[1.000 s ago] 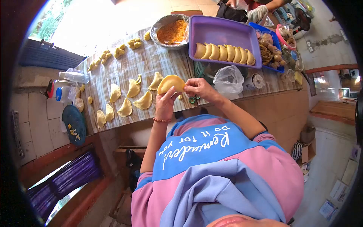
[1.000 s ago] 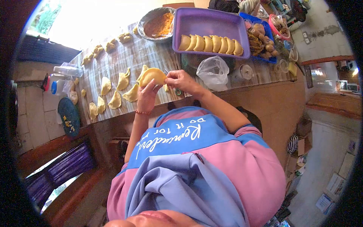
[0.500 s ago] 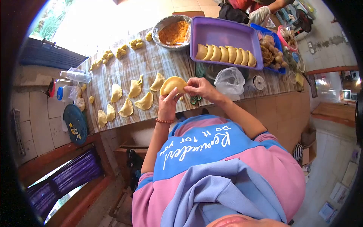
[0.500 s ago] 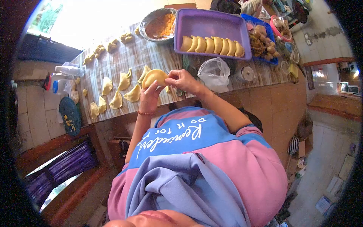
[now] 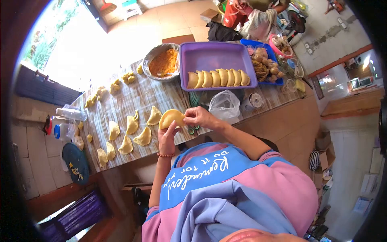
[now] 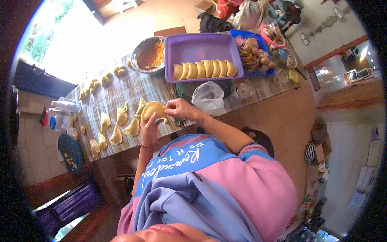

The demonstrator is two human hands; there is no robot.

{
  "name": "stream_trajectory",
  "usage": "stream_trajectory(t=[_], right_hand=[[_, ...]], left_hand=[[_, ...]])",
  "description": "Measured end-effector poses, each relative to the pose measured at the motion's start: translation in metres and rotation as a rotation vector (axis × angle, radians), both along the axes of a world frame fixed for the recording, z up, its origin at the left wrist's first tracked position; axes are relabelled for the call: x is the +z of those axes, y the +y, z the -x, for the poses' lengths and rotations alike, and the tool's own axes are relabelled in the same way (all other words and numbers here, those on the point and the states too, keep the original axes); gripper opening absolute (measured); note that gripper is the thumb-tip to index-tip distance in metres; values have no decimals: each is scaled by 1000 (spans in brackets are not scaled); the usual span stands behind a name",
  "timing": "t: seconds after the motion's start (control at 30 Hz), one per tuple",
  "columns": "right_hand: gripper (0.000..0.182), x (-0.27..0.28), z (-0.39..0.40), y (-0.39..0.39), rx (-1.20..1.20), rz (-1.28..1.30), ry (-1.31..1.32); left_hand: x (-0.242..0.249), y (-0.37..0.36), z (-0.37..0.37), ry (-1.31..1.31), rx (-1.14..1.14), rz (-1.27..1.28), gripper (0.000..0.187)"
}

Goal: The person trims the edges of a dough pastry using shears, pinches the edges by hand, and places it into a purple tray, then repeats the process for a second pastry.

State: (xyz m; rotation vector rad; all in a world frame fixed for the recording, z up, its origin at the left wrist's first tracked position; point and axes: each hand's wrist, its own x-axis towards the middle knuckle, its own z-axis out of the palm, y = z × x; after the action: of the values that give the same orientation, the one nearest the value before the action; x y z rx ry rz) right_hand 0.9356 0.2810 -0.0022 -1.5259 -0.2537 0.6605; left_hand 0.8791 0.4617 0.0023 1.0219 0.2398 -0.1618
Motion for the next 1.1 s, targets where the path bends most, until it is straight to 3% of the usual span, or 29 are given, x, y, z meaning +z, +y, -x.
stream_trajectory(t=[0.17, 0.43, 0.53, 0.83, 1.1], right_hand=[[20, 4, 3, -11, 17, -142, 156], [20, 9, 3, -25, 6, -33, 97], [19, 15, 9, -21, -114, -65, 45], [18, 16, 3, -40, -75, -167, 87], [17, 12, 8, -44, -135, -14, 38]], left_hand=[[1, -5, -4, 6, -21, 2, 23], [8, -16, -8, 5, -105, 88, 24], [7, -19, -9, 14, -136, 88, 25], [19, -29, -16, -10, -223, 166, 29], [12, -34, -18, -22, -241, 119, 29]])
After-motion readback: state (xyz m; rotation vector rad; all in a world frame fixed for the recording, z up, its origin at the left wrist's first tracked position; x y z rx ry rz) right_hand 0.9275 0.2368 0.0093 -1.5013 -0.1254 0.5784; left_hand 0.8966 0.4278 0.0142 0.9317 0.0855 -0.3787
